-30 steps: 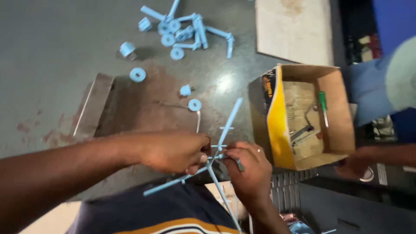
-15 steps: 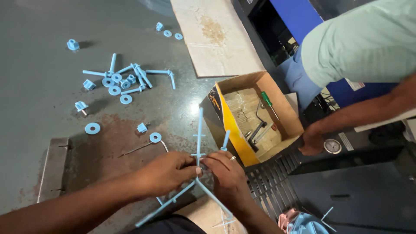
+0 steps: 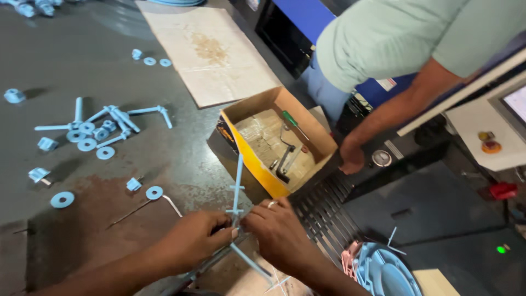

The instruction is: The person assembles light blue plastic components by inserting rods into a metal jig and tightening them with an Allen key. They repeatedly insert, tighten, and remove the parts, then place the assembled units into a cardboard box.

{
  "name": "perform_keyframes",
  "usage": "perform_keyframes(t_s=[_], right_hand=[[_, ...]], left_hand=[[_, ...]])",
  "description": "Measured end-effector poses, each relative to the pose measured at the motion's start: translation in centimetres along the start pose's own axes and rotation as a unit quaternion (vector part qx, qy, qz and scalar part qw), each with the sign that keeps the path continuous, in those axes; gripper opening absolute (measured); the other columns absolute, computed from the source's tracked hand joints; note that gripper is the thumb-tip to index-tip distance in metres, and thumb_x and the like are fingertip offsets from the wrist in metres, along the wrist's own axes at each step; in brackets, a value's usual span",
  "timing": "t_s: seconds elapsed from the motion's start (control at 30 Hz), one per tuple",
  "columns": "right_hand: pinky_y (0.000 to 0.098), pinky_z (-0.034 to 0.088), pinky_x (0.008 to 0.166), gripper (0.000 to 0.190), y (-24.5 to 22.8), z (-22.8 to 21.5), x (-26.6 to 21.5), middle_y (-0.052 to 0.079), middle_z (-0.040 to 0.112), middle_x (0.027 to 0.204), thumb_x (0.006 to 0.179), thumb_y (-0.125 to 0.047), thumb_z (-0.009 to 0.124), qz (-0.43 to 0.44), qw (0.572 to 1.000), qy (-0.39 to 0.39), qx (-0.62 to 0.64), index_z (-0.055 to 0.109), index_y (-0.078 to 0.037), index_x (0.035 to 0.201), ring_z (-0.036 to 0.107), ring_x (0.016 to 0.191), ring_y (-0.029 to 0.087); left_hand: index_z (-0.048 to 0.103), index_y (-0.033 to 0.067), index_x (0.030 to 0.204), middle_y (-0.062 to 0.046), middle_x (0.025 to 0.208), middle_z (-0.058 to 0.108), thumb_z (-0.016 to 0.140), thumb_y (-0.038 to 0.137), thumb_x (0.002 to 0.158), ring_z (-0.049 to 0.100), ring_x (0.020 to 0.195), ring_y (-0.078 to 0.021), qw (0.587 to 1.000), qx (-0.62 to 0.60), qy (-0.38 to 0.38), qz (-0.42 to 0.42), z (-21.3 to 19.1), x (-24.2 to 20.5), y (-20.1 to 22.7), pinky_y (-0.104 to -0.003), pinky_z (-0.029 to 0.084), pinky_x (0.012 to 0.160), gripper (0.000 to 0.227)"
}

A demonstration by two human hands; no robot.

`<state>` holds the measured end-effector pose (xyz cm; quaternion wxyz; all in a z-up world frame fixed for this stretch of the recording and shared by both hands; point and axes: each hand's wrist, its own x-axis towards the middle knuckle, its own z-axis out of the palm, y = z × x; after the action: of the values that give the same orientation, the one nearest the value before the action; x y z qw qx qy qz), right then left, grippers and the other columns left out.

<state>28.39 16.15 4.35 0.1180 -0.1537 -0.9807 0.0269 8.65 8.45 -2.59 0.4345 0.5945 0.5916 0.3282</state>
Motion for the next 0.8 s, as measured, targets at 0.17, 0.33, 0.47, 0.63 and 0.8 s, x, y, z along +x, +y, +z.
perform_keyframes(t_s=[0.17, 0.33, 0.47, 0.63, 0.8], right_hand=[[0.0457, 0.042, 0.079, 0.015, -0.8, 0.3, -0.5, 0.005, 0.069, 0.09, 0.087, -0.004, 0.06, 0.095, 0.995, -0.025, 0.028, 0.066, -0.011, 0.099, 0.066, 0.086, 0.03], [0.0443, 0.045, 0.083, 0.012, -1.4, 0.8, -1.1, 0.007, 0.067, 0.094, 0.088, -0.014, 0.066, 0.095, 0.991, 0.091, 0.023, 0.064, -0.01, 0.098, 0.066, 0.091, 0.03], [0.0445, 0.045, 0.085, 0.018, -0.9, 0.5, -1.9, 0.007, 0.067, 0.097, 0.084, -0.016, 0.066, 0.039, 0.991, 0.126, 0.003, 0.065, -0.01, 0.101, 0.066, 0.093, 0.028], [0.0469, 0.043, 0.084, 0.025, 1.1, 0.2, -1.8, 0.006, 0.068, 0.083, 0.078, 0.002, 0.056, 0.007, 0.993, -0.08, 0.09, 0.07, -0.012, 0.094, 0.067, 0.087, 0.028], [0.0432, 0.05, 0.083, 0.024, 3.9, 3.7, 2.4, 0.01, 0.073, 0.096, 0.087, -0.005, 0.056, 0.044, 0.976, -0.149, 0.151, 0.071, -0.009, 0.105, 0.069, 0.095, 0.033]], left_hand=[[0.078, 0.0137, 0.098, -0.012, 0.078, 0.073, 0.065, 0.036, 0.085, 0.068, 0.069, -0.0246, 0.995, 0.072, 0.062, 0.001, 1.5, 1.3, 0.6, -0.042, 0.052, 0.065, 0.029], [0.078, 0.005, 0.088, -0.014, 0.071, 0.073, 0.062, 0.039, 0.09, 0.068, 0.066, -0.0226, 0.988, -0.054, -0.022, -0.145, 1.5, 2.0, 0.6, -0.041, 0.053, 0.065, 0.038], [0.076, 0.0053, 0.089, -0.017, 0.071, 0.072, 0.061, 0.036, 0.089, 0.068, 0.066, -0.0269, 0.996, -0.038, -0.029, -0.079, 2.0, 2.0, 1.1, -0.044, 0.053, 0.064, 0.034], [0.076, 0.0118, 0.101, -0.018, 0.081, 0.073, 0.063, 0.033, 0.087, 0.069, 0.076, -0.037, 0.997, 0.07, 0.021, 0.021, 0.8, -0.4, 0.8, -0.049, 0.052, 0.069, 0.029], [0.071, 0.0079, 0.103, -0.02, 0.085, 0.073, 0.061, 0.034, 0.093, 0.072, 0.079, -0.0366, 0.995, 0.022, -0.037, -0.095, -1.5, -4.0, 0.9, -0.049, 0.054, 0.074, 0.03]])
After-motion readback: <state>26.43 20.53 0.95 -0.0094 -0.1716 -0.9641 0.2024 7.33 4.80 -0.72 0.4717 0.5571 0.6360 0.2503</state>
